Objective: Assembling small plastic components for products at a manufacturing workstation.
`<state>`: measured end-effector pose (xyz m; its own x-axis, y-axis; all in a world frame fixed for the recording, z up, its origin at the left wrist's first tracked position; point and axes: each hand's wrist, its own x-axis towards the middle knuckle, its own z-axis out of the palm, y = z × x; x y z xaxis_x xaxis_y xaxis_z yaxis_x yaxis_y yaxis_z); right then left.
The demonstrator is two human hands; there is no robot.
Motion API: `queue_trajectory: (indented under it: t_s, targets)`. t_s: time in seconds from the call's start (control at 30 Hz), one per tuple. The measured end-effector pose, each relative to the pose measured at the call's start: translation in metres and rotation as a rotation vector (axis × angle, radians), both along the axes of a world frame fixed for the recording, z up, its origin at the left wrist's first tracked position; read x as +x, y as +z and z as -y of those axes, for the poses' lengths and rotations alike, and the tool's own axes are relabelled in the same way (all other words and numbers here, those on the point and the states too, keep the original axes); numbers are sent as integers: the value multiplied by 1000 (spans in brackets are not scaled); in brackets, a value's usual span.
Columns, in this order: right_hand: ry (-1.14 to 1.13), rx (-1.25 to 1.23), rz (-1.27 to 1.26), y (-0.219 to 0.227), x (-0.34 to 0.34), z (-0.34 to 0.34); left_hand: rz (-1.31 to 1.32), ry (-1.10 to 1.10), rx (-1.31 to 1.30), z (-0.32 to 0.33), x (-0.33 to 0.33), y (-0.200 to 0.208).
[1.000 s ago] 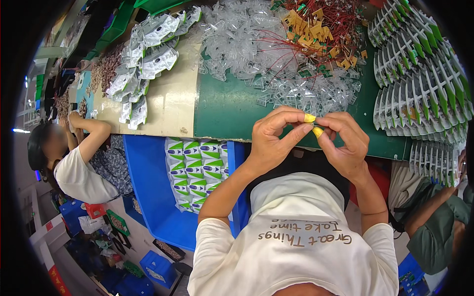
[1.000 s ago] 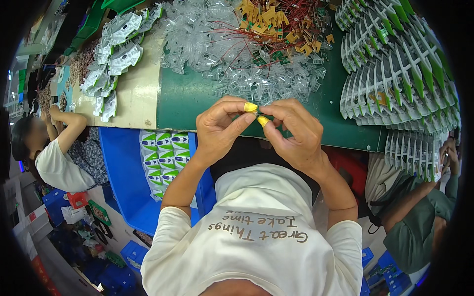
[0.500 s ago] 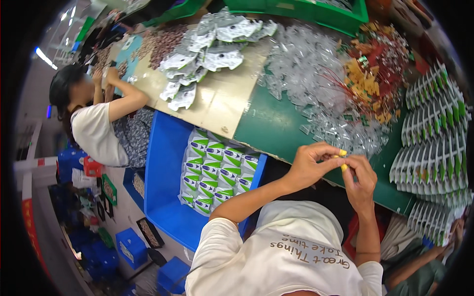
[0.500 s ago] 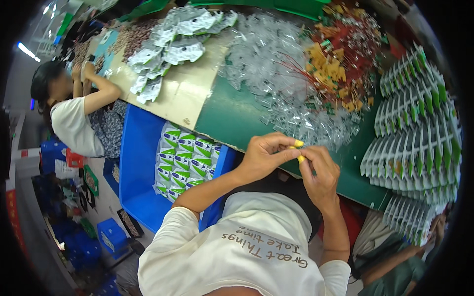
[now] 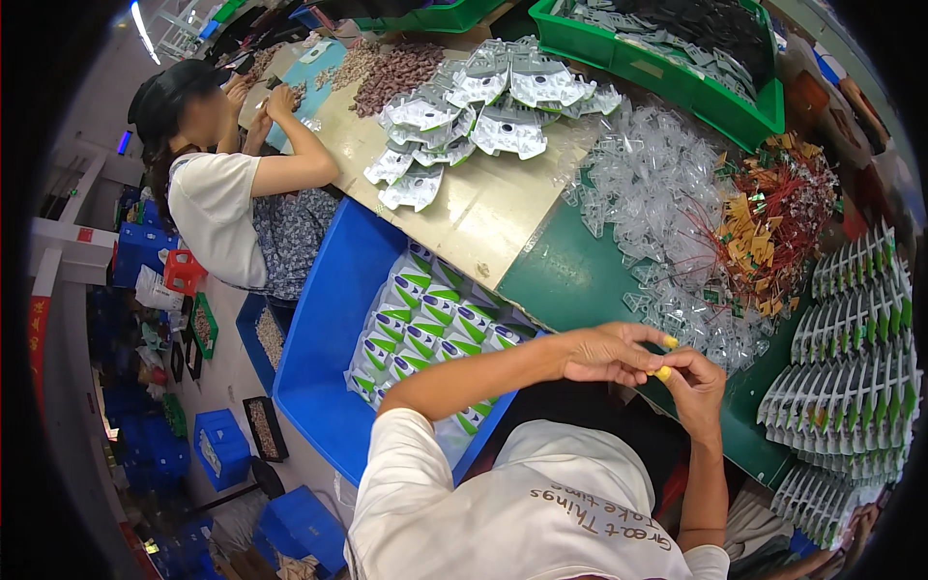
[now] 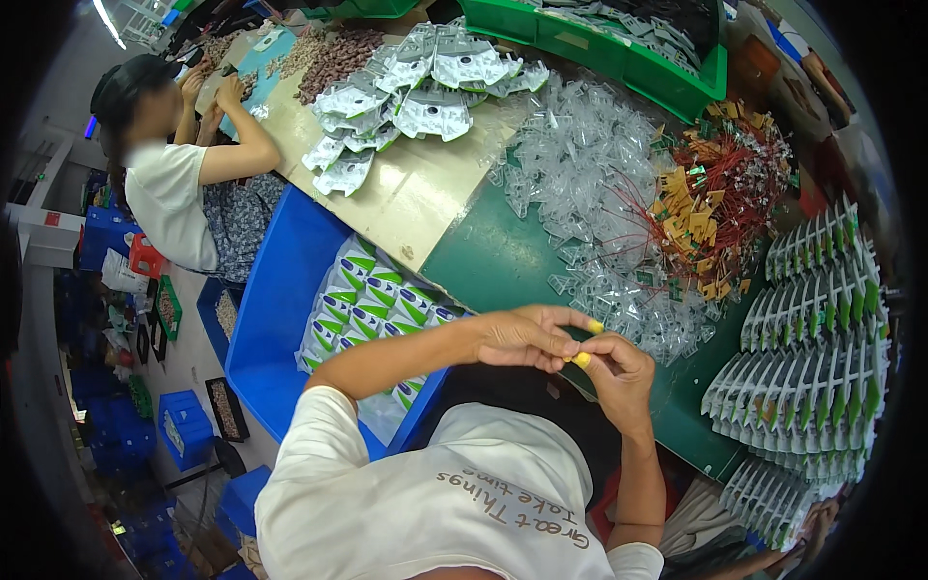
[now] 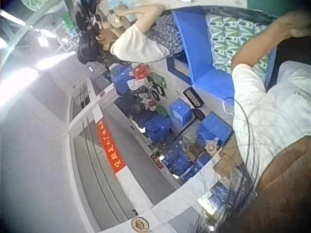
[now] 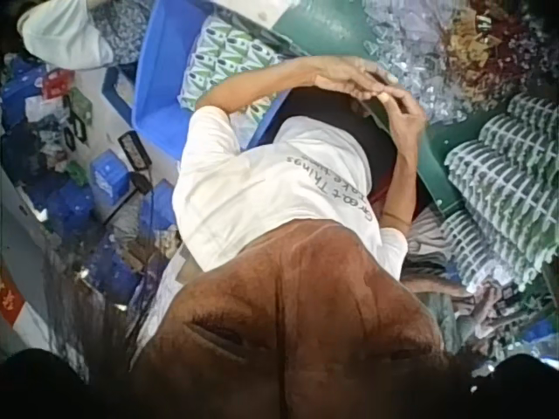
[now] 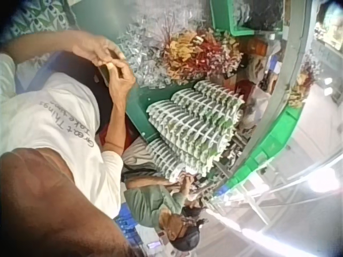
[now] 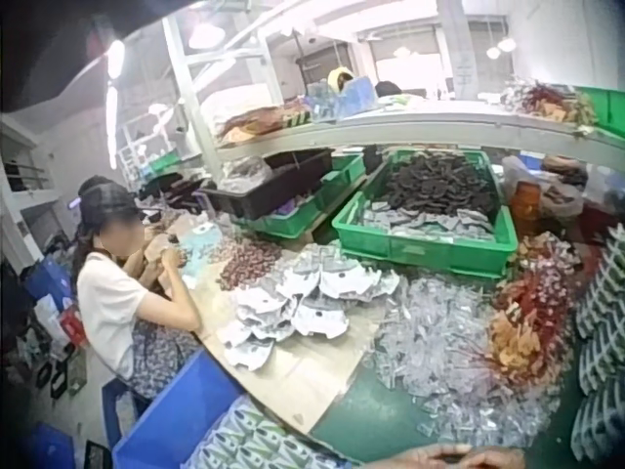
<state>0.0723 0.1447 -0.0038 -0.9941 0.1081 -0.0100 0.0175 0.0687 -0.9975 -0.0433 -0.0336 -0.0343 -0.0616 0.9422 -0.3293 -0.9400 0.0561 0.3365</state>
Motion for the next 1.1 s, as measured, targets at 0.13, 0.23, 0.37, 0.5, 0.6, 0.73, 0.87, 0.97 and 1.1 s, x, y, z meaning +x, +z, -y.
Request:
queue_trajectory:
  t_s: [0.13,0.23,0.37,0.5,0.6,0.73,0.87,0.97,1.1]
  targets:
    - [-29,109,94,15,-7,3,-818,134,-86,11,-59,24]
    - [-113,-24,116,12,-5,-13,-2206,662,-452,24,-129,27]
    - [-146,-104,182,2,8,-20,-2851,626,-1116,40,-220,47]
    - [-140,-148,201,2,15,-13,-2890,368,-1282,51,-263,48]
    - [-150,-136,211,4,15,-10,-2929,405,-1267,64,-270,50]
    - [-159,-62,222,14,18,-11,-2900,756,-938,70,-217,73]
    - [-245,-75,227,22,16,-17,-2779,525,-660,62,-87,65]
    - [-159,243,168,18,16,-21,-2641,470,-442,68,4,36]
    - [35,516,-27,28,0,7,-2597,411,-507,66,62,8]
